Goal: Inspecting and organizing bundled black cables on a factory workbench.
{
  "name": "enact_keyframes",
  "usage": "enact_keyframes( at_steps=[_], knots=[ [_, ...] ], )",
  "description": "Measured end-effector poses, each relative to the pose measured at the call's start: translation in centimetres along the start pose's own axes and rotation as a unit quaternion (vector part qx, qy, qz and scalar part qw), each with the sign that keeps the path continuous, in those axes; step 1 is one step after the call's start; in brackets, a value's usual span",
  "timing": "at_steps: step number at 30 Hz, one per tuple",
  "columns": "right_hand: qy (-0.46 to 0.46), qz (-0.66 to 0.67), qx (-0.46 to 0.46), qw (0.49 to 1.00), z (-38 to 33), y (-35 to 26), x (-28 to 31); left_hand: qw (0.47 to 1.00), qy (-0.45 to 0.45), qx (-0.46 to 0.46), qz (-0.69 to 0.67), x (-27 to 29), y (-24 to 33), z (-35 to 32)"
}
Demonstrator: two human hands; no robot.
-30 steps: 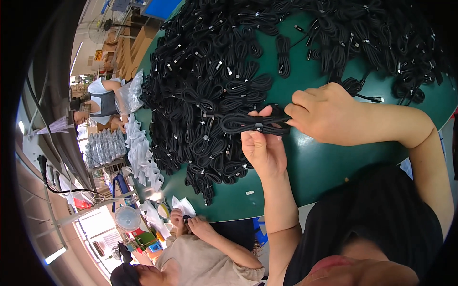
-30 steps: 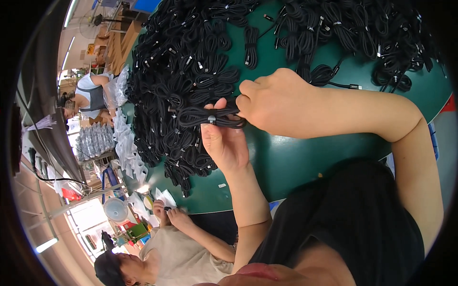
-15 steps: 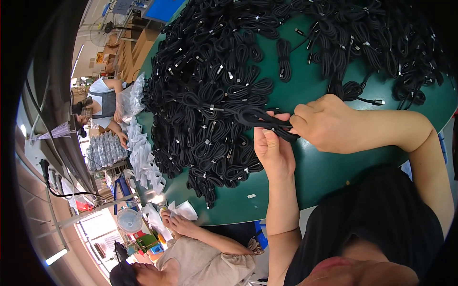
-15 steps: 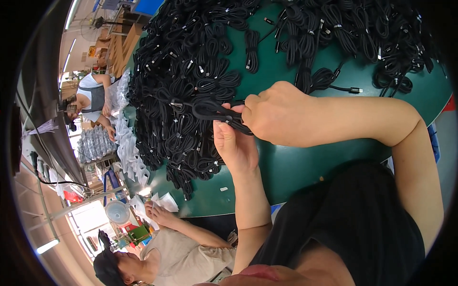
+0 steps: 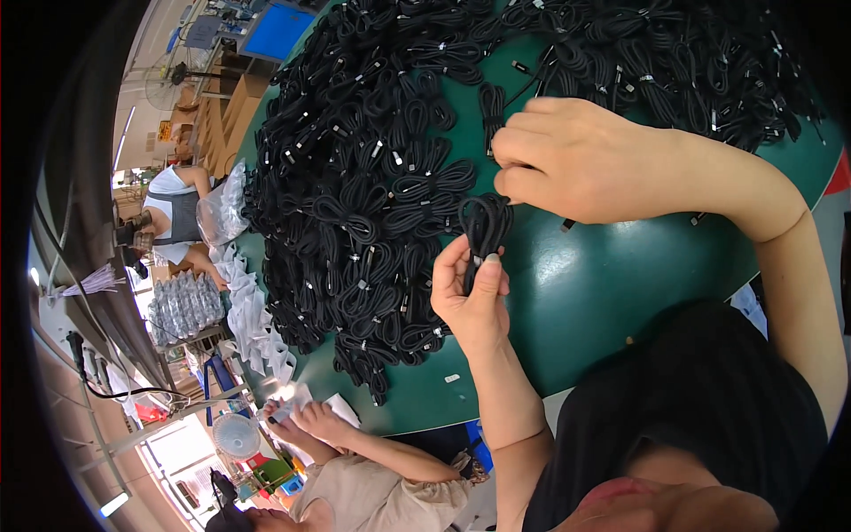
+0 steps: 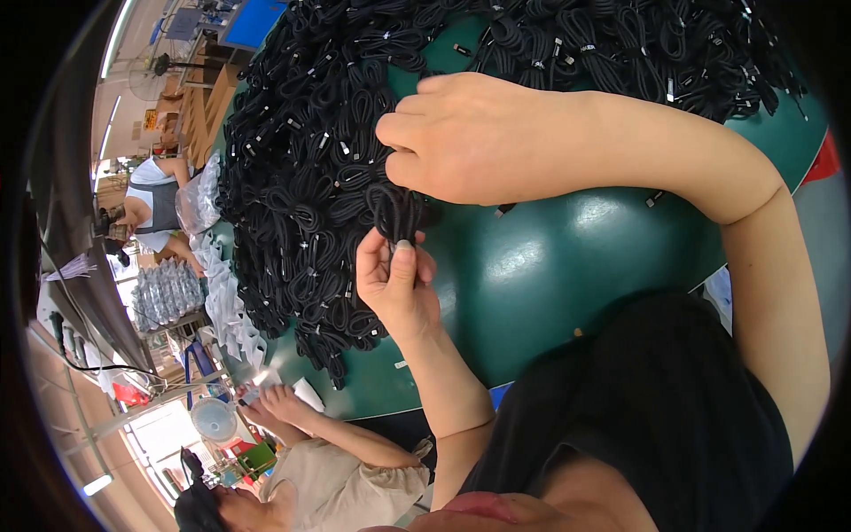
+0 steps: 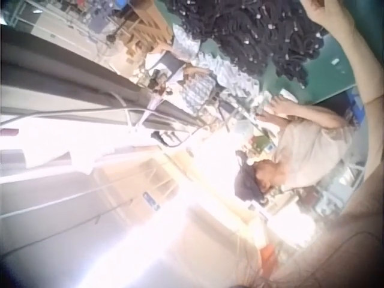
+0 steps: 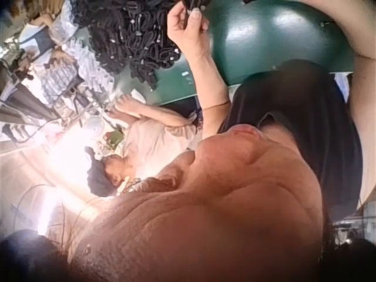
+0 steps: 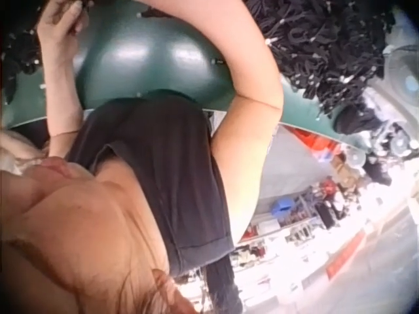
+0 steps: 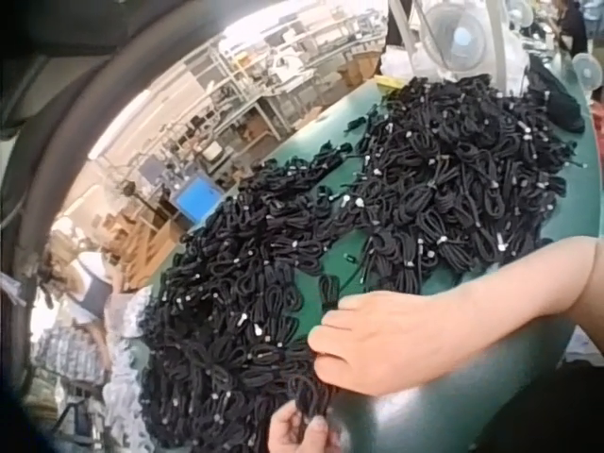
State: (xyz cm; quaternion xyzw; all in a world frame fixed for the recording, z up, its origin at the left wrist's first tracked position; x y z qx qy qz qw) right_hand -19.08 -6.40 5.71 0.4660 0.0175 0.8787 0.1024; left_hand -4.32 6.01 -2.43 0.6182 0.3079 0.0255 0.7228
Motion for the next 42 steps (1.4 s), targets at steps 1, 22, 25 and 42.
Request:
enact_keyframes(
  at_steps=[1, 22, 25, 42],
  knots=[
    [-0.016, 0.052, -0.011, 0.998, 0.0, -0.1, 0.1, 1.000, -0.001, 0.003, -0.020, 0.0, 0.1, -0.1],
    [-0.010, 0.152, -0.014, 0.988, -1.3, -0.5, -1.3, 0.994, -0.058, 0.058, -0.070, -0.7, -1.5, -0.5],
    [-0.016, 0.223, -0.052, 0.973, -1.1, 0.0, -1.1, 0.993, -0.065, 0.053, -0.079, -0.4, -1.1, -0.5],
    [0.001, 0.145, -0.022, 0.989, -1.5, -1.8, -1.2, 0.992, -0.016, 0.090, -0.089, -1.2, -2.0, -0.7]
  ],
)
Point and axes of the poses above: each hand's wrist, its own z-axis towards the middle knuckle, its own x-axis out of the back of the hand, y = z × x, the point moved 3 cm from there along z, towards the middle knuckle, and after that the axes turned 8 degrees about -z, right-handed, at the moved point
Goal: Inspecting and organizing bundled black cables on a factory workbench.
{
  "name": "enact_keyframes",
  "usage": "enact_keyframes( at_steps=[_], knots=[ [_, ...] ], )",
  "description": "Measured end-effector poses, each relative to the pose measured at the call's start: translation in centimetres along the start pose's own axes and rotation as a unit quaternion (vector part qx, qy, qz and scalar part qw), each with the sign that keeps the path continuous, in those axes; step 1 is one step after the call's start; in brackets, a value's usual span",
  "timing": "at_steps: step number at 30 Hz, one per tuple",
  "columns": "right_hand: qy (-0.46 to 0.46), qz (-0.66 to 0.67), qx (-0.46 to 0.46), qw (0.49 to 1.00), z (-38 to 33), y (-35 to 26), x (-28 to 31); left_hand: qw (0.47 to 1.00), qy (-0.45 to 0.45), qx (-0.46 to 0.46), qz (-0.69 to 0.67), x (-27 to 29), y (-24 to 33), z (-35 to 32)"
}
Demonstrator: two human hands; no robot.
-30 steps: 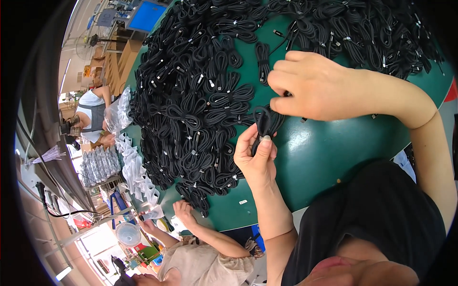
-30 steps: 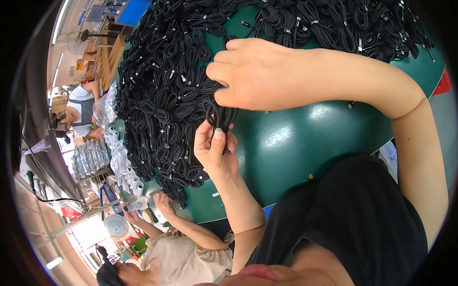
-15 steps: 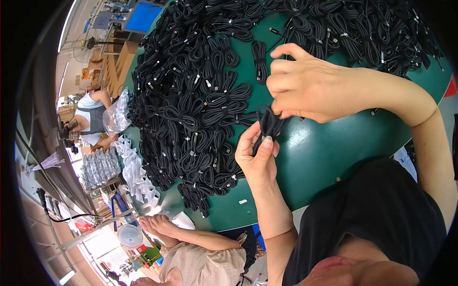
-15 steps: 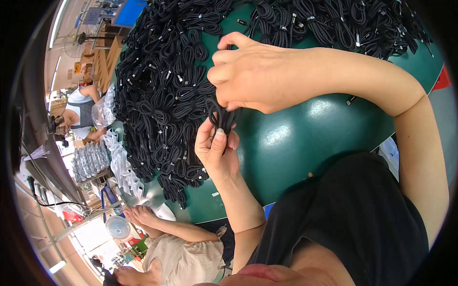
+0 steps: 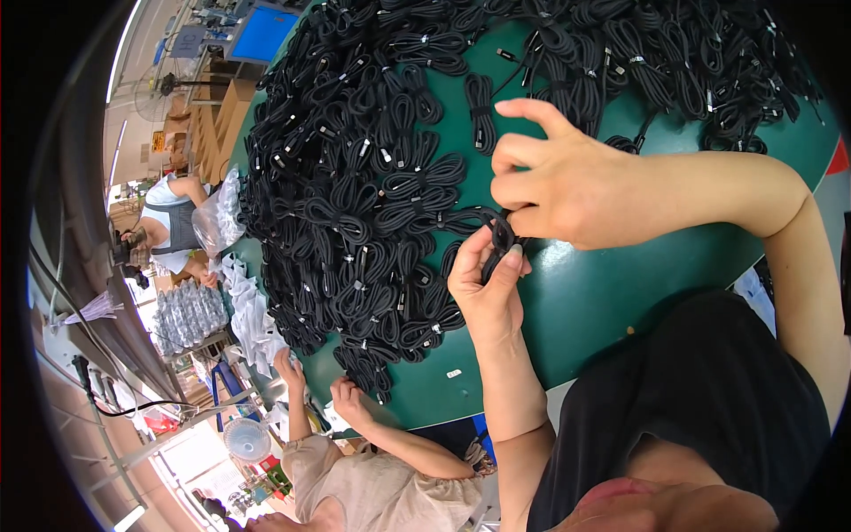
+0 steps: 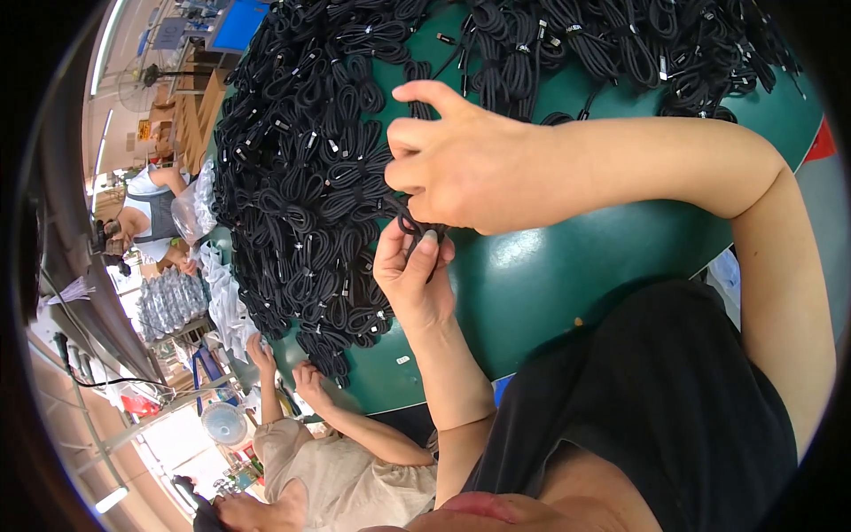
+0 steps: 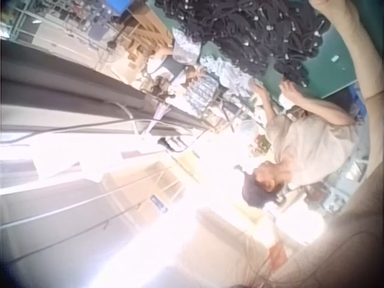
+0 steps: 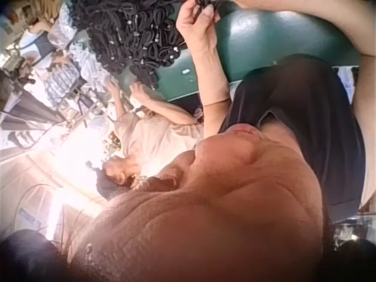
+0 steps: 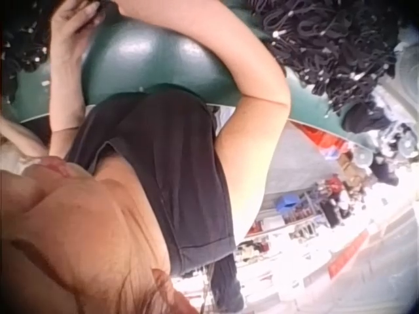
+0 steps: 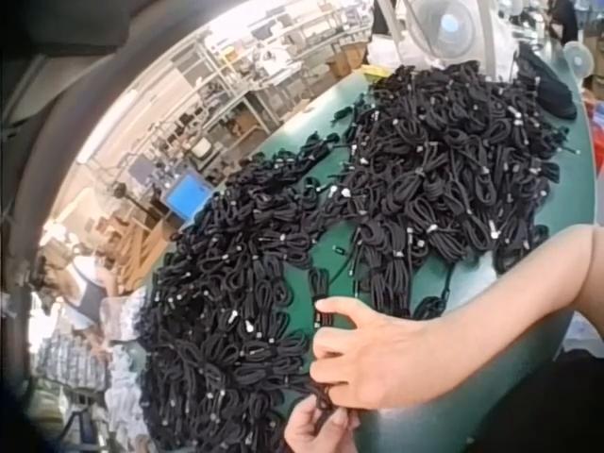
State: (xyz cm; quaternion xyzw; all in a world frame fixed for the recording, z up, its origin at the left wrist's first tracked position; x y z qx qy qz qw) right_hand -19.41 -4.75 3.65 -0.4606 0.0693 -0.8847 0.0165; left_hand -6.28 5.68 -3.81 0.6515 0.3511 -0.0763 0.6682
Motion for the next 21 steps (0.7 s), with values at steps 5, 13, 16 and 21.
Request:
enact_keyframes(
  at_steps=[5, 13, 16, 21],
  knots=[
    [0.027, -0.012, -0.017, 0.999, -0.1, 0.6, 0.4, 0.999, -0.026, -0.007, -0.031, -0.1, 0.5, 0.3],
    [0.022, -0.008, -0.086, 0.996, -0.8, 0.3, -0.8, 0.998, -0.007, 0.032, -0.062, 0.2, -0.5, 0.2],
    [0.008, -0.007, -0.107, 0.994, -0.6, 0.9, -0.6, 0.997, -0.019, 0.041, -0.069, 0.0, -0.1, 0.4],
    [-0.008, 0.063, -0.113, 0.992, -1.0, -0.6, -2.8, 0.998, -0.014, 0.045, -0.044, 0.0, -0.8, 0.2]
  ],
)
Point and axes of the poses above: each hand's wrist, its own z-axis towards the middle knuckle, its own x-axis out of the back of the hand, y = z × x, the point moved 3 cm from there along z, towards the middle knuckle, and after that the axes turned 8 degrees about -z, right-handed, at the moved point
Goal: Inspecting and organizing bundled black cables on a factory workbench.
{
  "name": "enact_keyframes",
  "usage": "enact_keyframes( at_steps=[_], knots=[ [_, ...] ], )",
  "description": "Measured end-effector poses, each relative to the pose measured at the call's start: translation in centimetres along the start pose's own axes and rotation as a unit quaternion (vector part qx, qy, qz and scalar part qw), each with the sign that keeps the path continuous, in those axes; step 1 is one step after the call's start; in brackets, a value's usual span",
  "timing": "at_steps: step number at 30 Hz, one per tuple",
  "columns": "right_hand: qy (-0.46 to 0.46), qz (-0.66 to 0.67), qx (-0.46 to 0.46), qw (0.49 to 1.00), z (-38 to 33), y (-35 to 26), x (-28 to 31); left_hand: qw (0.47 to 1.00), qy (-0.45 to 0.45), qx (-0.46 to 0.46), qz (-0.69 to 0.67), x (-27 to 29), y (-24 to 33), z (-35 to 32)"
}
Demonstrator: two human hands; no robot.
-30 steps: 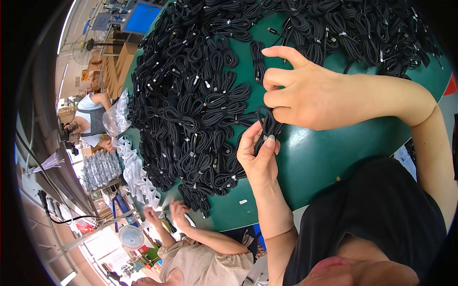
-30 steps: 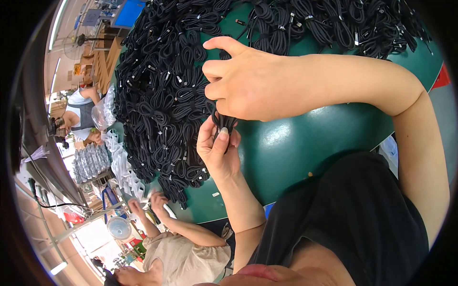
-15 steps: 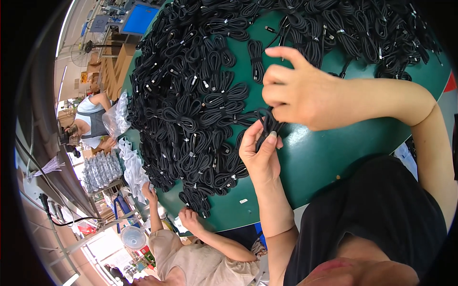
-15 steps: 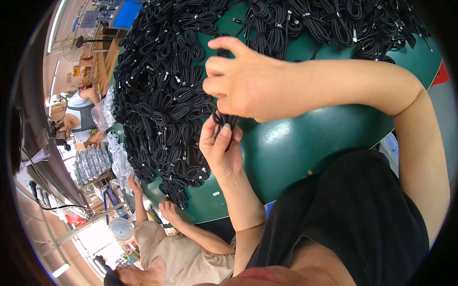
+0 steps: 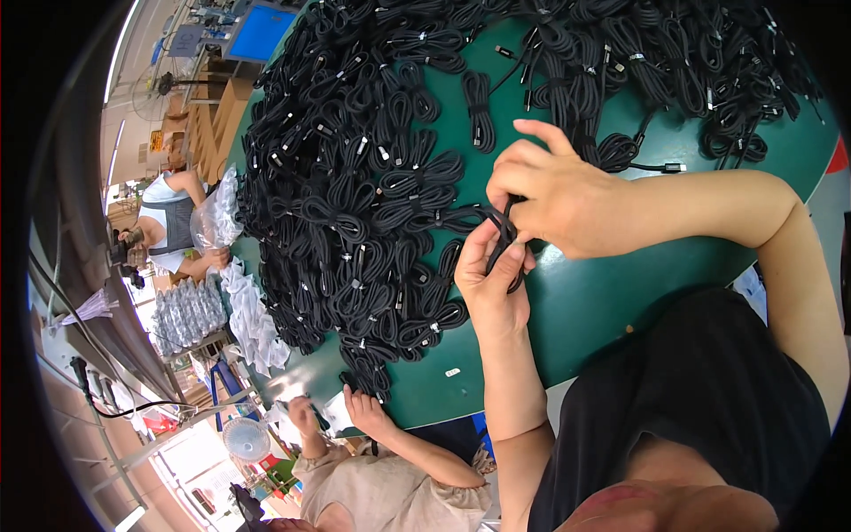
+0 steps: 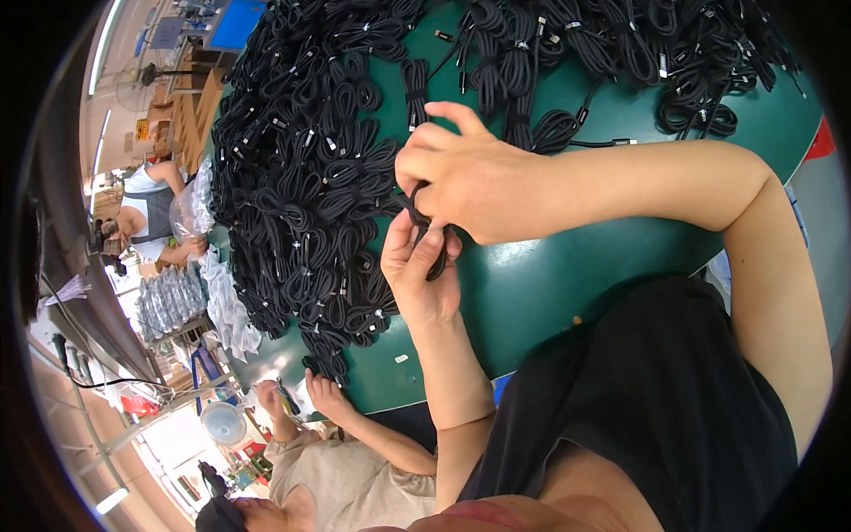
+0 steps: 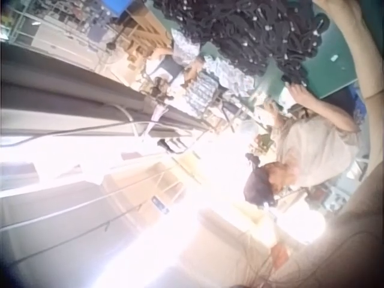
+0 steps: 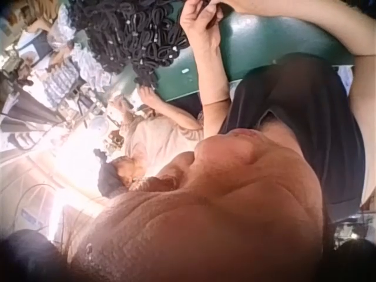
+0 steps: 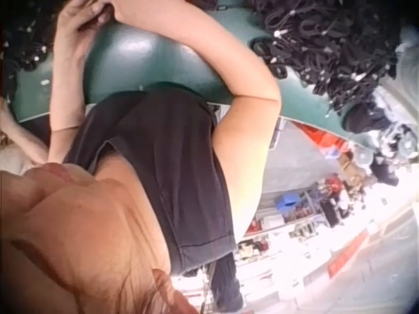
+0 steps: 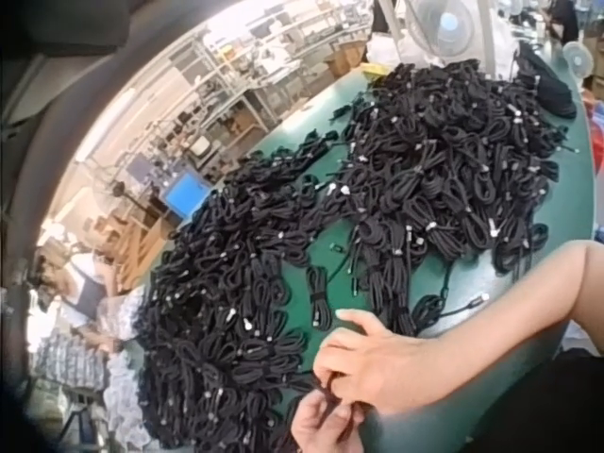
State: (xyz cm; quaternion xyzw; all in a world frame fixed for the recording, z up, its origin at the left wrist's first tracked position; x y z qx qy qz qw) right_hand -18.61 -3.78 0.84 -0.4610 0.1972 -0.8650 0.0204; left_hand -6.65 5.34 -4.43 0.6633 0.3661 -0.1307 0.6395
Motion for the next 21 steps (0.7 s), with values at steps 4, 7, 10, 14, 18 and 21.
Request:
enact_keyframes(
  at_steps=[4, 7, 10, 14, 18, 21],
  knots=[
    [0.069, 0.096, -0.062, 0.991, 0.5, 1.6, 1.8, 0.999, -0.003, -0.034, 0.014, 0.1, 0.9, 0.0],
    [0.129, 0.181, -0.152, 0.963, 0.8, 2.2, 2.9, 0.992, 0.016, -0.080, 0.096, -0.3, 1.2, -0.1],
    [-0.029, 0.244, -0.173, 0.954, 0.4, 2.0, 1.0, 0.952, 0.032, -0.107, 0.287, -1.1, 1.2, -0.7],
    [-0.012, 0.254, -0.185, 0.949, 0.0, 2.8, 1.4, 0.974, -0.058, 0.058, 0.209, -0.5, 0.8, -0.3],
    [-0.040, 0.528, -0.337, 0.778, -0.1, 3.6, 0.8, 0.992, -0.050, 0.056, 0.105, -0.2, 0.4, -0.2],
    [-0.037, 0.442, -0.253, 0.860, 0.0, 3.7, 0.4, 0.965, -0.044, -0.001, 0.257, -0.9, -0.1, -0.2]
  ],
)
Point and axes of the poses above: each hand's wrist, its own z-axis towards the middle knuckle, its own x-axis out of the back of the hand, y = z × x, the point moved 3 cm from there along z, towards the middle knuckle, and after that the axes turned 8 degrees about -z, right-handed, at the moved point
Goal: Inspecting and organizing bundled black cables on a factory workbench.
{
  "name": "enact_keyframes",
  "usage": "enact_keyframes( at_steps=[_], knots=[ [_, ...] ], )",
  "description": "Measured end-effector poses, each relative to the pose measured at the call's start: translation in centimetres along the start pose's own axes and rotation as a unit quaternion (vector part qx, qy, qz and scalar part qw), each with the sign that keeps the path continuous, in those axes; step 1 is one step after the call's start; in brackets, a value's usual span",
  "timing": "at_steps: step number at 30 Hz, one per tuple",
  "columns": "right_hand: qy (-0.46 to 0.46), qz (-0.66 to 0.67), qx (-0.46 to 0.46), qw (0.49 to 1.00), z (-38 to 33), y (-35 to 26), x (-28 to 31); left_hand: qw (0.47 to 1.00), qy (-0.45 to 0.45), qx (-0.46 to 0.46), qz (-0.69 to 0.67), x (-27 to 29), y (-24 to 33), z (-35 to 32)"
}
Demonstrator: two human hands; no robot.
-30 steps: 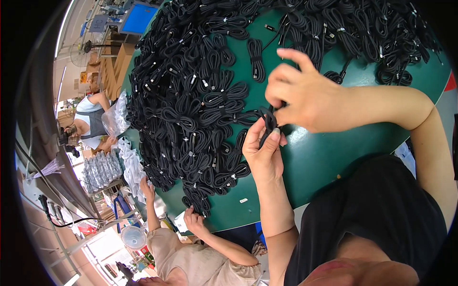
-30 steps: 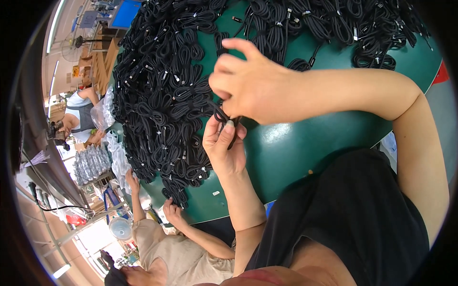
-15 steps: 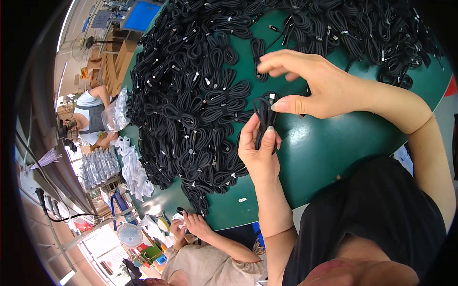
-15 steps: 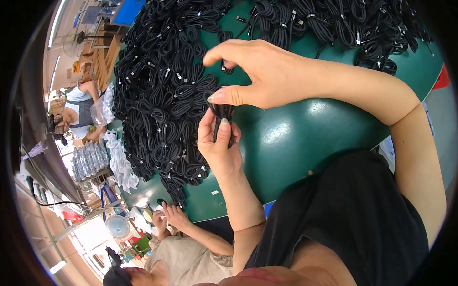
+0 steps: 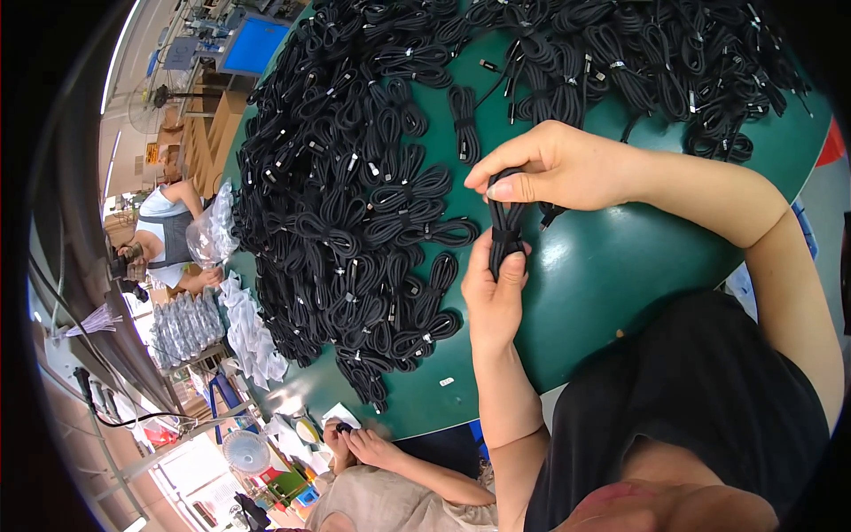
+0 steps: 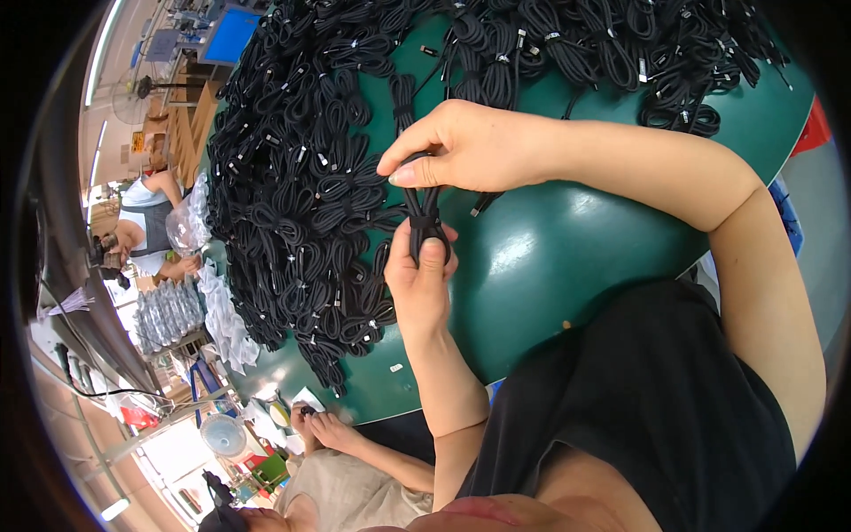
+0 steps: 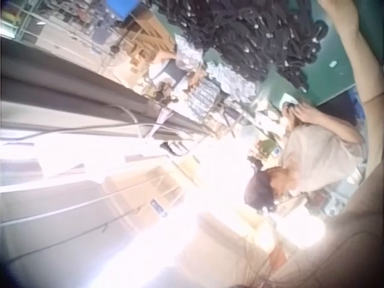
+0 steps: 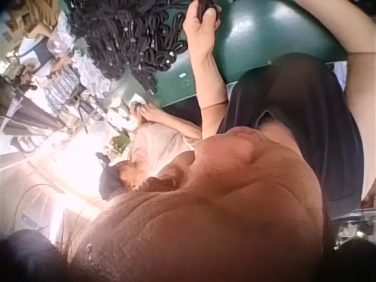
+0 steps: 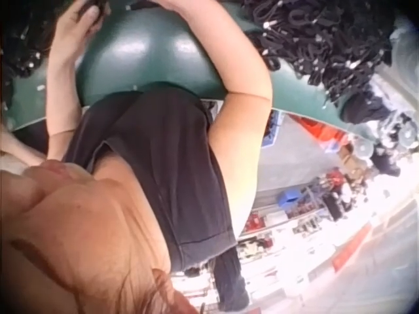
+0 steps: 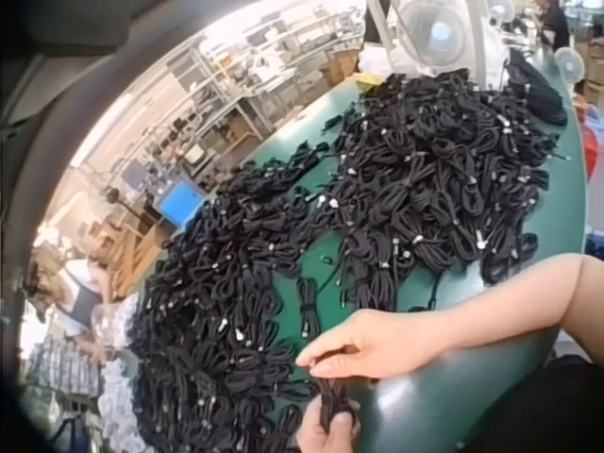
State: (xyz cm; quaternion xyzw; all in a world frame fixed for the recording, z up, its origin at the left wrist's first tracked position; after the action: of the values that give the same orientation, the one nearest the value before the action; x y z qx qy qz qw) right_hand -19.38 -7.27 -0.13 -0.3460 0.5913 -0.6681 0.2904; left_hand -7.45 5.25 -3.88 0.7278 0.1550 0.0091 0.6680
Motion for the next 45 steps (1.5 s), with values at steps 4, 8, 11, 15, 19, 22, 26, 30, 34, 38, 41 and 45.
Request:
enact_keyframes(
  at_steps=[4, 8, 11, 15, 19, 22, 26, 30, 34, 38, 41, 45],
  knots=[
    [-0.004, -0.021, 0.009, 1.000, -0.6, -0.6, 0.2, 0.989, -0.093, 0.057, -0.097, -0.8, 0.2, -0.1],
    [0.026, 0.016, -0.054, 0.998, 0.0, -1.5, 1.7, 0.944, -0.118, -0.070, -0.298, 1.9, 0.1, 0.1],
    [0.043, -0.410, 0.198, 0.889, -0.5, -1.9, 3.6, 0.814, 0.051, -0.197, -0.544, 5.4, 2.7, 0.6],
    [-0.130, -0.599, 0.203, 0.763, -3.4, 0.3, 3.0, 0.857, 0.012, -0.115, -0.501, 5.4, 1.2, 1.0],
    [-0.006, -0.608, 0.298, 0.736, -3.1, -0.7, 2.3, 0.948, -0.100, 0.086, -0.290, 2.3, -1.2, 0.9],
    [-0.057, -0.495, 0.343, 0.796, -4.4, -3.1, -0.7, 0.898, -0.200, 0.132, -0.369, -0.4, -1.3, 0.2],
    [-0.014, -0.469, 0.402, 0.786, -5.1, -1.7, -2.8, 0.934, -0.072, 0.005, -0.350, -0.7, 0.0, 0.2],
    [-0.025, -0.343, 0.291, 0.893, -4.4, -3.2, -2.1, 0.925, -0.038, -0.032, -0.377, 1.0, -0.4, 0.5],
    [-0.038, -0.356, 0.227, 0.906, -4.1, -1.6, -3.2, 0.925, -0.022, 0.010, -0.378, 0.2, -0.6, 0.0],
    [-0.032, -0.225, 0.137, 0.964, -3.7, -0.7, -3.5, 0.931, -0.045, -0.024, -0.361, 0.0, -0.1, 0.1],
    [-0.034, -0.193, 0.079, 0.978, -3.8, -0.5, -3.7, 0.943, -0.046, -0.008, -0.329, -0.1, -0.7, 0.0],
    [0.063, -0.399, 0.267, 0.875, -4.1, -2.1, -1.7, 0.917, -0.064, 0.040, -0.391, 0.1, -0.7, 0.0]
  ],
)
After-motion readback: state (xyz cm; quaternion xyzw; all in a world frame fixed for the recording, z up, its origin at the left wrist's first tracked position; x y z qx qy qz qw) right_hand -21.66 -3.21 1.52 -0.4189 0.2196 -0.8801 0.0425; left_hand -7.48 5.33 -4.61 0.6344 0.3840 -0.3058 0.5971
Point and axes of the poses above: each hand's wrist, its own z-axis towards the middle knuckle, its own x-axis out of the back of the hand, y = z × x, the point moved 3 cm from there along z, towards the middle knuckle, and after that the axes turned 8 degrees about -z, right-handed, at the moved point
